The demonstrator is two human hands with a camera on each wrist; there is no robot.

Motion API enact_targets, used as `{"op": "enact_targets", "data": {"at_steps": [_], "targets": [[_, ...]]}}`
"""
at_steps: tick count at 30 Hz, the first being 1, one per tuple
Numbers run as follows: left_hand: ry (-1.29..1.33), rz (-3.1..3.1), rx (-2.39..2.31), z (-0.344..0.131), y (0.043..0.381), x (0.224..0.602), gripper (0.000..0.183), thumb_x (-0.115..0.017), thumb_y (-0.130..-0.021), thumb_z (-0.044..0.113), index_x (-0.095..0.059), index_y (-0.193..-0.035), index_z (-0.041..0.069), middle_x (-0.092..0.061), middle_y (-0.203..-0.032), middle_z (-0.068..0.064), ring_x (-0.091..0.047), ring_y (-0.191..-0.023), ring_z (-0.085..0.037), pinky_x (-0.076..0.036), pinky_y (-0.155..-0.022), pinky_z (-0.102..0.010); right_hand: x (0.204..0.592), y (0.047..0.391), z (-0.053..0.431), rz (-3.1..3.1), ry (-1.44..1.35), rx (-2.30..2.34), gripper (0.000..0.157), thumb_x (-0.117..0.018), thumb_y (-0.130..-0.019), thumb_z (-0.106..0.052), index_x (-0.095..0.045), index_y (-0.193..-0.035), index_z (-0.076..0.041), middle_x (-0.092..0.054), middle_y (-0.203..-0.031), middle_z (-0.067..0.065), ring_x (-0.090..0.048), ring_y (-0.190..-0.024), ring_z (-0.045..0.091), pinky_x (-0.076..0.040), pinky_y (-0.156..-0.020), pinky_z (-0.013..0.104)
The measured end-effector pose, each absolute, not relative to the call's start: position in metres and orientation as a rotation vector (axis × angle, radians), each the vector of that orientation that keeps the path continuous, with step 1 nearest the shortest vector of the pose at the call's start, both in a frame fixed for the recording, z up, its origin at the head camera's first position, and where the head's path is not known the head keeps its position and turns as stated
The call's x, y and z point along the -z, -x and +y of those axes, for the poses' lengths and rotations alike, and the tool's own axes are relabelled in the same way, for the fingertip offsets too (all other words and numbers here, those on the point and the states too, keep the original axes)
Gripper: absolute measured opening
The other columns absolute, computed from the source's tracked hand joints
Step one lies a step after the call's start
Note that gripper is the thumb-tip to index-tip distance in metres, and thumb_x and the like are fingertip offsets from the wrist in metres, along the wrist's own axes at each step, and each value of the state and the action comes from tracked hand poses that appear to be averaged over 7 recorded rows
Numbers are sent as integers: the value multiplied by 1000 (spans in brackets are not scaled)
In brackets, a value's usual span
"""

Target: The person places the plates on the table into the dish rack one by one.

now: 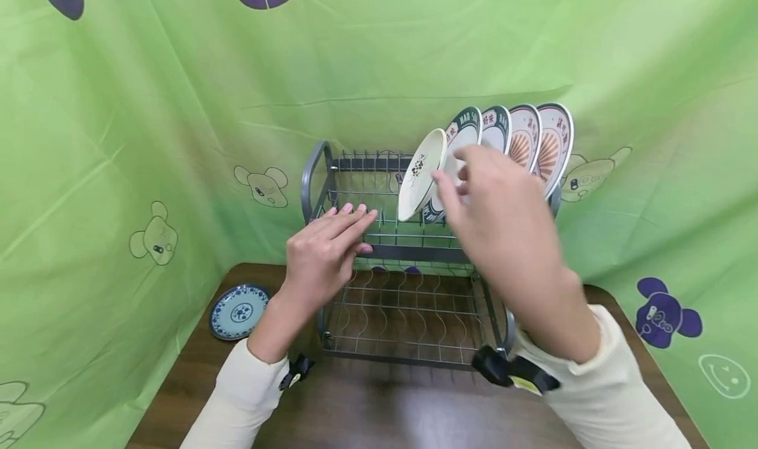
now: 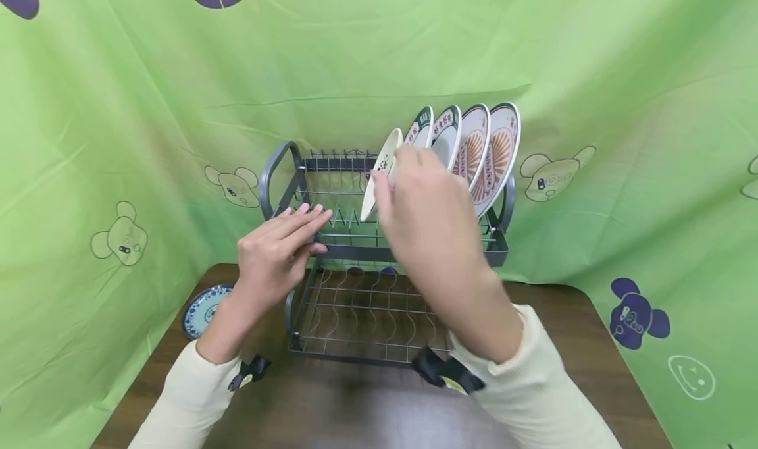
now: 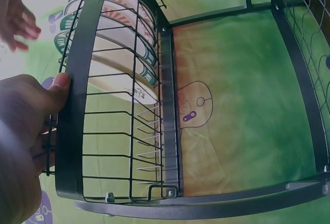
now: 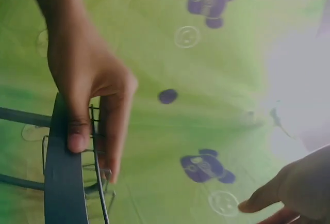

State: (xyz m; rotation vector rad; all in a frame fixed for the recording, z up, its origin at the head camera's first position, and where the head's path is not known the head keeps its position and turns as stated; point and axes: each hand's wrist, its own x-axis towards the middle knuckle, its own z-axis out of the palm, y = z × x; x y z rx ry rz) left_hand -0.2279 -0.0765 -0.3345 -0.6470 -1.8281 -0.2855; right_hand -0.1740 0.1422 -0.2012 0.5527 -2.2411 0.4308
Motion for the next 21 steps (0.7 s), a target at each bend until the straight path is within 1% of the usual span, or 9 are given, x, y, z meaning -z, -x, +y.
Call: {"op": "enact_targets", "data": {"at_steps": [4, 7, 11, 13, 15, 17, 18, 20, 21], "targets": [[652, -1820, 283, -75, 227, 335, 37, -72, -94, 31, -74, -127, 15, -75, -122, -7, -74, -113, -25, -58, -105, -37, 216, 164, 180, -2063, -522, -478, 25, -64, -101, -17, -72, -110, 5, -74, -92, 21, -69, -78, 31, -51, -66, 26], [650, -1812, 278, -74, 227, 336, 36, -69, -95, 33, -74, -127, 15, -76, -121, -7, -74, -113, -24, -58, -104, -37, 232, 162, 209, -1986, -420, -563, 26, -64, -101, -17, -74, -109, 5, -74, -92, 22, -63, -77, 0, -37, -68, 7], [645, -1801, 276, -73, 228, 337, 36, -66, -97, 34, -75, -126, 14, -76, -121, -7, -74, -112, -24, -58, -105, -37, 257, 167, 245, -2003, -198, -688, 30, -65, -100, -22, -75, -113, 3, -73, -96, 14, -39, -78, -31, -32, -73, -5], [644, -1798, 272, -72, 228, 338, 36, -65, -98, 34, -75, -126, 14, -76, -121, -7, -74, -112, -24, -57, -105, -37, 270, 171, 260, -2065, -113, -691, 34, -69, -99, -26, -73, -119, 2, -73, -106, 15, -37, -80, -33, -31, -74, 0], [642, -1798, 270, -72, 229, 338, 35, -65, -98, 34, -75, -126, 14, -76, -121, -7, -74, -112, -24, -57, -105, -36, 282, 176, 274, -2133, -96, -669, 42, -72, -97, -30, -69, -128, -1, -72, -119, 16, -59, -87, -17, -42, -80, 10], [640, -1800, 265, -72, 229, 338, 35, -67, -97, 34, -75, -126, 15, -76, -121, -7, -74, -112, -24, -57, -106, -36, 293, 180, 283, -2201, -142, -627, 51, -75, -95, -33, -65, -136, -4, -66, -134, 23, -72, -98, 9, -52, -91, 30], [639, -1799, 263, -72, 229, 338, 36, -69, -96, 33, -75, -126, 15, -76, -121, -7, -74, -112, -24, -57, -105, -36, 298, 182, 286, -2222, -173, -613, 54, -76, -94, -33, -63, -139, -6, -64, -137, 24, -74, -103, 25, -54, -93, 42], [638, -1796, 263, -72, 229, 338, 37, -73, -92, 31, -75, -126, 14, -76, -121, -7, -74, -112, -24, -58, -105, -36, 307, 187, 288, -2251, -226, -612, 58, -77, -92, -33, -61, -142, -7, -63, -138, 25, -65, -108, 54, -51, -90, 61], [636, -1794, 262, -73, 229, 338, 39, -75, -91, 29, -74, -126, 14, -76, -121, -7, -74, -112, -24, -57, -105, -36, 312, 189, 287, -2258, -245, -616, 59, -78, -91, -33, -61, -142, -7, -64, -136, 26, -66, -106, 55, -49, -88, 63]]}}
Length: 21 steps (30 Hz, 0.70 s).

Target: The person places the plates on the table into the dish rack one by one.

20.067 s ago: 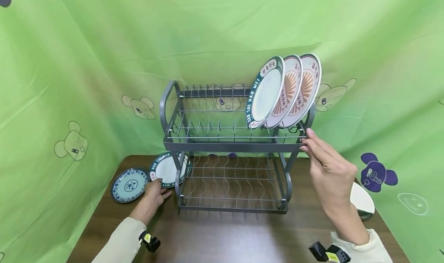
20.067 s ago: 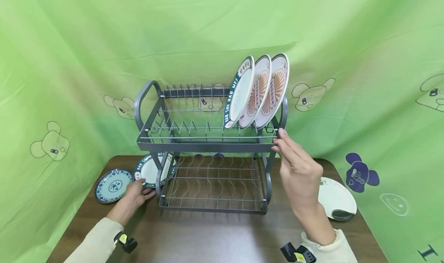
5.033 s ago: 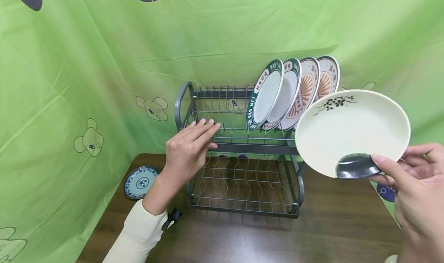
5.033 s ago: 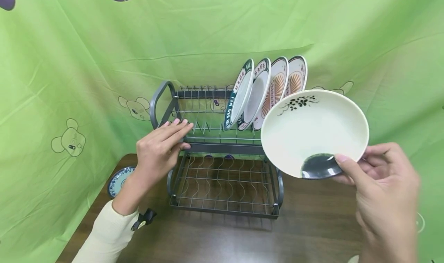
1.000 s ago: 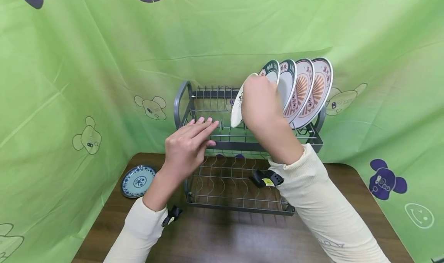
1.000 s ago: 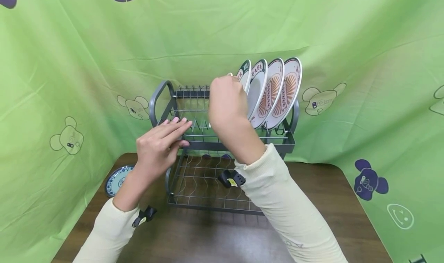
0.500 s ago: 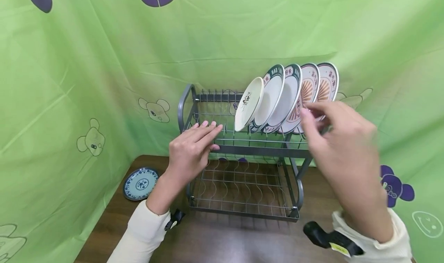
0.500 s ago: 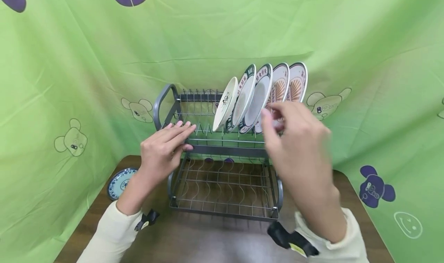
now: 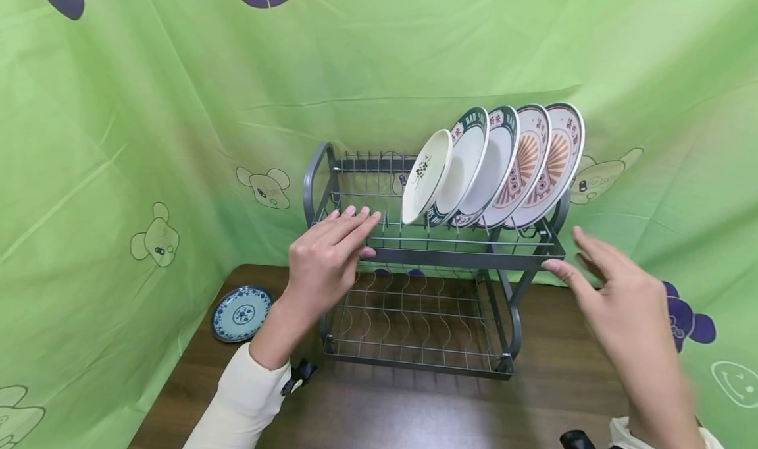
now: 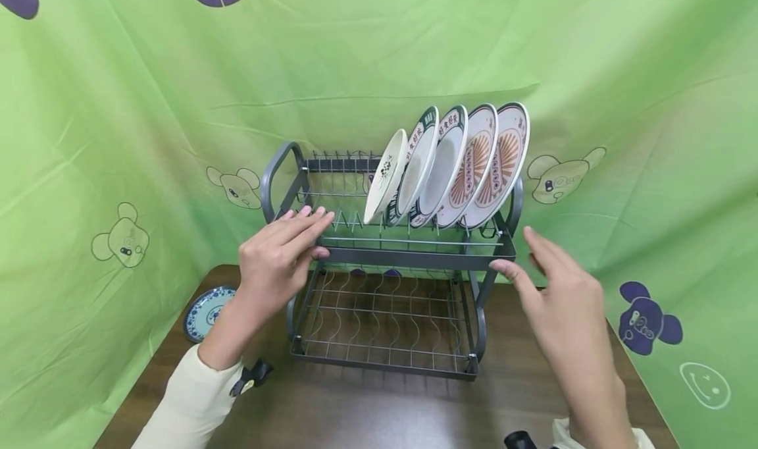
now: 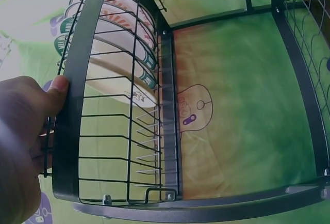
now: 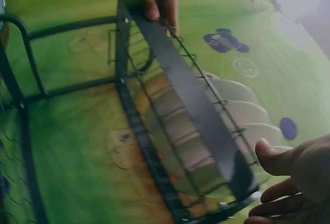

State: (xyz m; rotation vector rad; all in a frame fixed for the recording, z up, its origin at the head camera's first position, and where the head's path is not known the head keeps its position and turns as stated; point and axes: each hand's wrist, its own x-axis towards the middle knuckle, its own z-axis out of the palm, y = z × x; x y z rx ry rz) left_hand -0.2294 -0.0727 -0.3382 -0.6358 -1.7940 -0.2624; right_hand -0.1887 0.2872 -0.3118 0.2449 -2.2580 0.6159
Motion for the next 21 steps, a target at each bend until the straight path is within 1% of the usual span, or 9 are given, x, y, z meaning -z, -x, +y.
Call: {"op": "enact_targets", "data": {"at_steps": [1, 2, 4, 5, 7, 8, 9, 16, 21], "targets": [[636, -1792, 263, -73, 229, 338, 40, -77, -89, 28, -74, -127, 14, -76, -121, -7, -74, -112, -24, -57, -105, -37, 316, 190, 286, -2254, -251, -625, 60, -80, -89, -31, -61, -141, -7, -65, -133, 26, -67, -104, 53, -50, -85, 60], [636, -1792, 263, -72, 229, 338, 41, -78, -88, 28, -74, -127, 14, -76, -121, -7, -74, -112, -25, -58, -104, -37, 320, 192, 284, -2243, -252, -646, 60, -82, -88, -28, -62, -140, -6, -66, -131, 26, -68, -103, 50, -56, -86, 50], [637, -1790, 269, -72, 229, 339, 43, -78, -87, 27, -74, -128, 14, -76, -121, -7, -74, -112, -25, -58, -104, -38, 326, 194, 278, -2206, -241, -693, 60, -85, -85, -22, -64, -137, -4, -68, -124, 28, -76, -95, 18, -59, -73, 24], [637, -1791, 273, -72, 229, 339, 43, -78, -87, 27, -73, -128, 13, -76, -121, -8, -74, -112, -25, -58, -105, -38, 329, 195, 275, -2185, -230, -732, 60, -86, -84, -19, -64, -137, -2, -69, -122, 29, -74, -91, 2, -57, -70, 10], [641, -1793, 281, -72, 229, 339, 43, -78, -88, 27, -73, -128, 13, -76, -121, -8, -74, -112, -25, -58, -105, -38, 332, 197, 269, -2154, -186, -835, 60, -86, -83, -15, -63, -137, -2, -69, -120, 29, -60, -86, -22, -45, -69, -6], [644, -1795, 282, -72, 229, 339, 43, -77, -89, 27, -73, -129, 13, -76, -122, -8, -74, -113, -26, -57, -105, -38, 333, 197, 267, -2142, -160, -888, 59, -86, -84, -14, -63, -137, -2, -69, -119, 29, -51, -85, -31, -40, -72, -9], [647, -1793, 284, -72, 228, 339, 43, -77, -89, 27, -73, -129, 13, -76, -122, -8, -74, -112, -26, -57, -105, -38, 332, 198, 265, -2139, -126, -939, 59, -85, -84, -14, -63, -138, -3, -68, -121, 28, -43, -83, -37, -41, -74, -8], [660, -1779, 235, -74, 229, 339, 41, -69, -96, 33, -72, -130, 11, -75, -123, -8, -74, -114, -26, -56, -107, -37, 330, 201, 263, -2103, 61, -1291, 62, -89, -81, -17, -65, -138, -18, -61, -135, 19, -62, -91, -23, -50, -79, 1], [683, -1797, 185, -77, 229, 342, 44, -67, -98, 32, -68, -134, 8, -73, -128, -9, -71, -119, -27, -55, -109, -39, 334, 204, 261, -2014, -16, -1276, 61, -90, -78, -11, -67, -134, -16, -63, -127, 23, -62, -88, -24, -52, -80, 4]]}}
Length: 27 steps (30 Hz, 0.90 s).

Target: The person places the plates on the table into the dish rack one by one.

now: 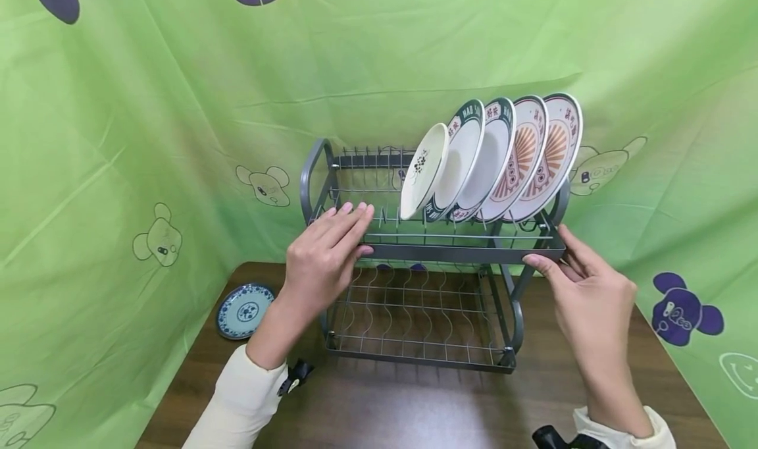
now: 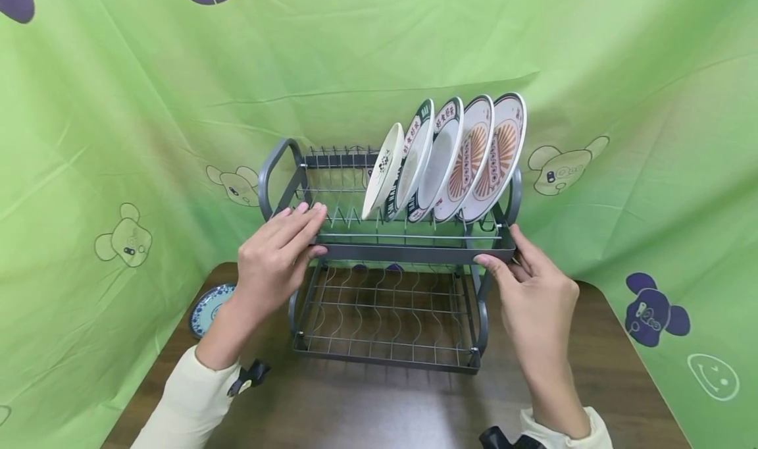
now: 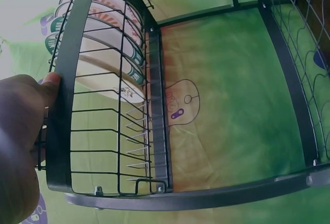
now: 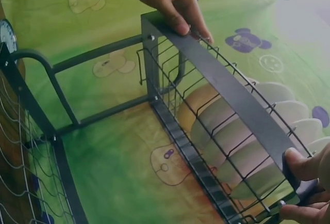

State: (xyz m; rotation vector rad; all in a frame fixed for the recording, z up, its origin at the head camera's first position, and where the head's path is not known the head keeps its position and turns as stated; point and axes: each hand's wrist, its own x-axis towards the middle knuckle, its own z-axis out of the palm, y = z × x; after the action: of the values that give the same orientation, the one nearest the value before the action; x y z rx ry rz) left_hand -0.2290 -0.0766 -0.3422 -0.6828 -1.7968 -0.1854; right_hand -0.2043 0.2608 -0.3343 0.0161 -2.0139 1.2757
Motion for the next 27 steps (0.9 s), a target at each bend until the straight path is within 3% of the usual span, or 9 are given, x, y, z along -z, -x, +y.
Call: {"op": "enact_targets", "data": {"at_steps": [9, 15, 19, 22, 27], "targets": [[648, -1783, 400, -99, 218, 360, 52, -67, -95, 5, -54, -145, -2, -57, -148, -18, -55, -140, -34, -43, -121, -45, 334, 205, 261, -1980, -70, -1228, 58, -91, -76, -10, -70, -130, -13, -66, -121, 22, -63, -88, -22, -54, -79, 6], [162, -1737, 854, -145, 206, 401, 47, -57, -99, -4, -54, -145, 0, -61, -145, -18, -58, -133, -36, -46, -117, -39, 332, 203, 263, -2003, -59, -1222, 58, -91, -76, -11, -70, -130, -15, -66, -122, 21, -63, -88, -23, -53, -78, 6], [-213, -1871, 1326, -185, 207, 430, 47, -45, -109, 11, -40, -155, 4, -56, -150, -15, -53, -136, -32, -44, -118, -44, 330, 200, 265, -2001, -37, -1213, 58, -92, -75, -11, -71, -129, -16, -66, -123, 21, -63, -87, -24, -53, -78, 5], [-469, -1930, 1652, -213, 211, 455, 56, -40, -111, 19, -23, -161, 0, -44, -157, -23, -40, -147, -38, -33, -126, -51, 329, 199, 265, -1987, -33, -1221, 58, -92, -75, -10, -71, -129, -17, -66, -123, 21, -63, -88, -22, -54, -79, 6], [-756, -1918, 1898, -245, 219, 505, 70, -48, -105, 10, -9, -156, -16, -16, -163, -39, -15, -155, -50, -15, -131, -54, 330, 200, 264, -1980, -23, -1232, 57, -91, -76, -11, -71, -129, -18, -67, -122, 20, -64, -89, -22, -54, -79, 6]]}}
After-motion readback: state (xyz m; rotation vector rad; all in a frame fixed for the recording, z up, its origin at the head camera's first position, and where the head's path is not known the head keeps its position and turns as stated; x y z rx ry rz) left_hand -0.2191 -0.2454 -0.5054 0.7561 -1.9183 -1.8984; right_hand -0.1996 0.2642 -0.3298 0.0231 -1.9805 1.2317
